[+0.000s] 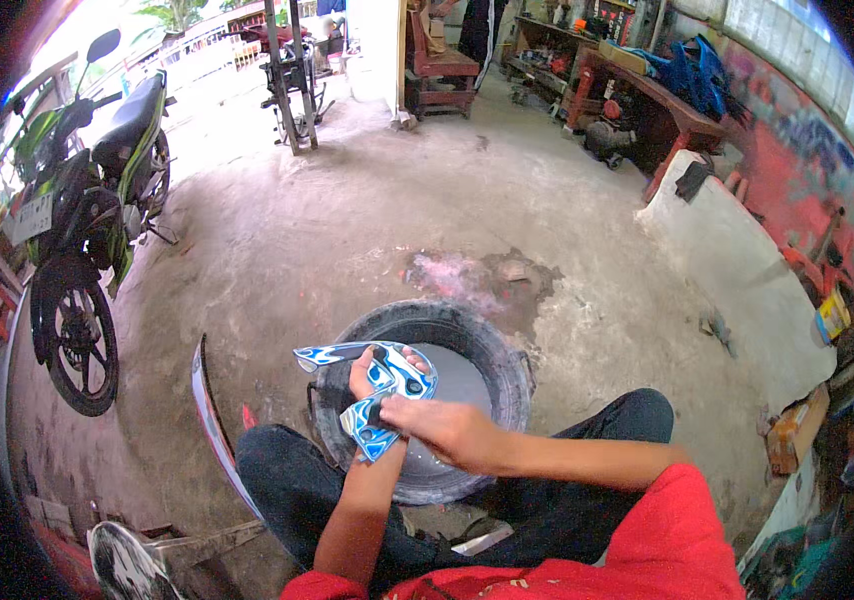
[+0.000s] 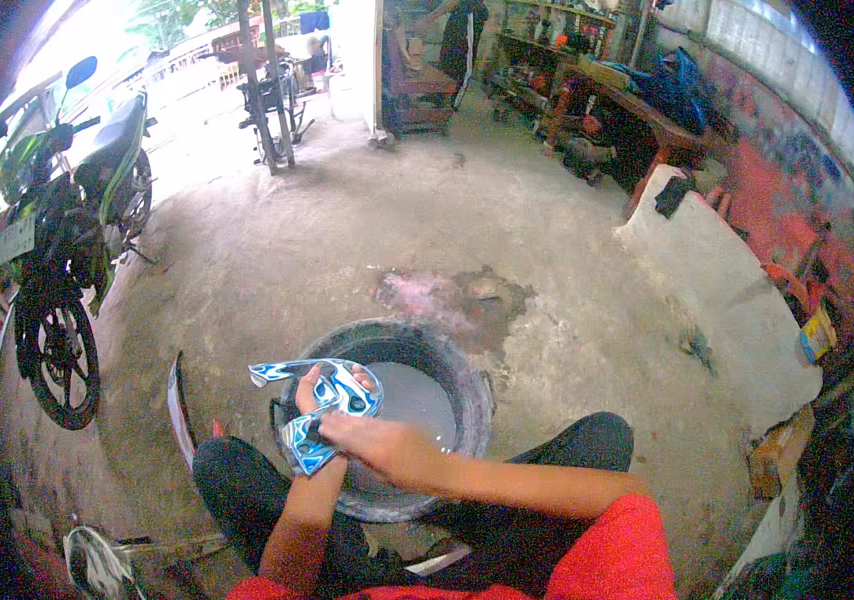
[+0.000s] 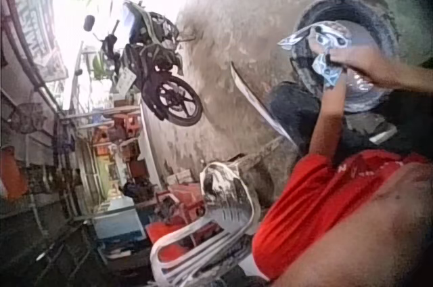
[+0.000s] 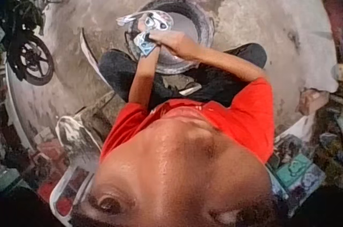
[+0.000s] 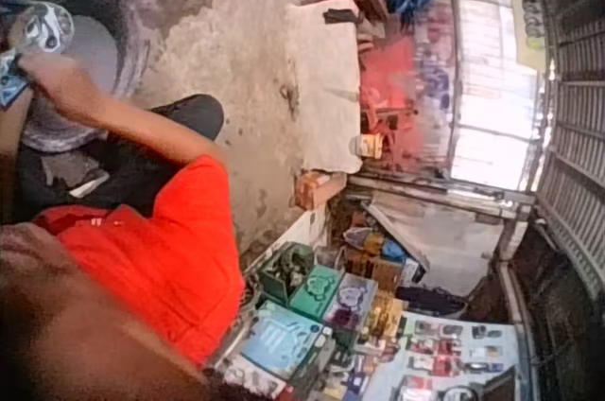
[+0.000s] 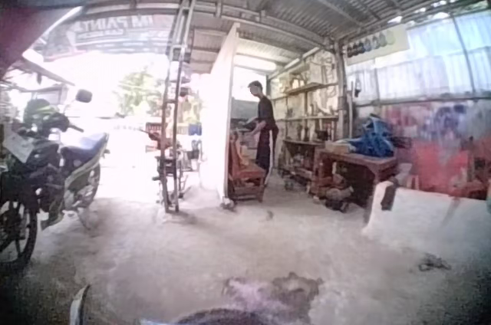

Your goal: The person cleans a blue and white patterned motorcycle fairing piece using a cloth and a bucket of water.

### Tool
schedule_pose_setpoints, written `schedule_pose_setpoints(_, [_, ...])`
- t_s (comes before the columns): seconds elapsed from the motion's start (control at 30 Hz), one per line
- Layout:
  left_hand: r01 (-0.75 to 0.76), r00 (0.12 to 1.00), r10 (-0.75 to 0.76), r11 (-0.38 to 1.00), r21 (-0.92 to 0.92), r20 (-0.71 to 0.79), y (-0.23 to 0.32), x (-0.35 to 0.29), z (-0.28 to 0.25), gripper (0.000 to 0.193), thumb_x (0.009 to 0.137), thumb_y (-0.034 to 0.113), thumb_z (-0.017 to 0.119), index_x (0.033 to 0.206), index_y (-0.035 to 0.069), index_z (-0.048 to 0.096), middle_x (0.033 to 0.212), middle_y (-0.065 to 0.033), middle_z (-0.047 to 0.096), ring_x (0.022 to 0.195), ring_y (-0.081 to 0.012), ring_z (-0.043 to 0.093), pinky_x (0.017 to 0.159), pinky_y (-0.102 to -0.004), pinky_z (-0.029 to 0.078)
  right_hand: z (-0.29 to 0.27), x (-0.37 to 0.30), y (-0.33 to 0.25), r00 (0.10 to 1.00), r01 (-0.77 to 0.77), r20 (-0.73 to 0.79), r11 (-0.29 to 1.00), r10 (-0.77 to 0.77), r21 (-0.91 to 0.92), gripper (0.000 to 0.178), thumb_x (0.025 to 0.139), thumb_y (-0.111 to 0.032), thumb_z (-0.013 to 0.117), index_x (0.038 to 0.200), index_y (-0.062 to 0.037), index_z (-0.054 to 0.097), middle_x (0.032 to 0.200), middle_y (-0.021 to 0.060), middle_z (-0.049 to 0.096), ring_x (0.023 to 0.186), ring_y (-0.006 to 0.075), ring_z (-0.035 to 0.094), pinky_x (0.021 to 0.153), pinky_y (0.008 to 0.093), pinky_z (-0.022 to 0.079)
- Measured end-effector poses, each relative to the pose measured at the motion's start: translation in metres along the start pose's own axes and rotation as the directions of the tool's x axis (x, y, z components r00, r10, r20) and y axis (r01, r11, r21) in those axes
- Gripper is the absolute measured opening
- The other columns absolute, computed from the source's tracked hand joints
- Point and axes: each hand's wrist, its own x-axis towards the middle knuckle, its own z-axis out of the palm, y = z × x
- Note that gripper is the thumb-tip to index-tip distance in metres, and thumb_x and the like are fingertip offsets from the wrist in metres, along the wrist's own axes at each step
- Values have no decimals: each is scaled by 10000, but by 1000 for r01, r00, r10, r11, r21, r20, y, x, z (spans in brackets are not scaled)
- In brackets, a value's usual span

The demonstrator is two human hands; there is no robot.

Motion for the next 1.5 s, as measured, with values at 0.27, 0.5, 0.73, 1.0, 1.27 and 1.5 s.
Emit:
schedule_pose_setpoints(0.27, [-36,998,33,998,43,62,5,0,-6,465,891,413,562,983,-43,560,886,-136,610,802,-266,590,761,-402,508,-5,6,-7,996,-71,47,995,74,-67,424,948,-48,525,1370,-71,555,1363,186,610,1235,355,614,1029,430,509])
schedule_pose_setpoints(0.5, [-30,997,27,999,32,72,-7,-5,6,424,867,380,621,1015,-14,561,887,-148,613,809,-276,590,749,-400,521,-21,1,-4,987,-95,108,980,115,-173,398,942,-78,548,1339,-71,574,1287,171,653,1138,357,664,949,428,541])
schedule_pose_setpoints(0.73, [-71,997,70,995,73,13,-11,-9,11,407,890,385,603,994,-6,561,904,-158,624,805,-279,602,740,-409,527,-10,-1,6,993,-103,48,988,109,-120,428,907,-49,573,1334,-74,601,1263,181,665,1138,322,672,972,386,543])
schedule_pose_setpoints(1.0, [-96,995,95,994,57,17,-3,-3,3,395,890,376,596,994,-4,583,895,-161,622,808,-277,599,721,-408,525,-10,-2,-3,994,-83,57,991,89,-105,482,891,-1,565,1371,-49,565,1314,192,635,1172,324,655,989,405,539])
schedule_pose_setpoints(1.27, [-25,1000,26,998,64,-14,2,0,-4,466,899,429,569,992,-27,554,877,-156,601,761,-269,581,716,-397,511,-9,3,-15,995,-63,67,991,72,-119,487,878,11,575,1362,-39,565,1324,190,634,1187,326,650,1015,413,529])
schedule_pose_setpoints(1.5, [-74,997,76,992,98,-12,-16,-1,-1,499,878,441,605,990,-41,543,874,-152,605,777,-261,593,716,-385,519,-26,9,-10,974,-199,110,980,198,1,500,892,-22,581,1384,-105,553,1241,184,672,1041,326,712,851,418,574])
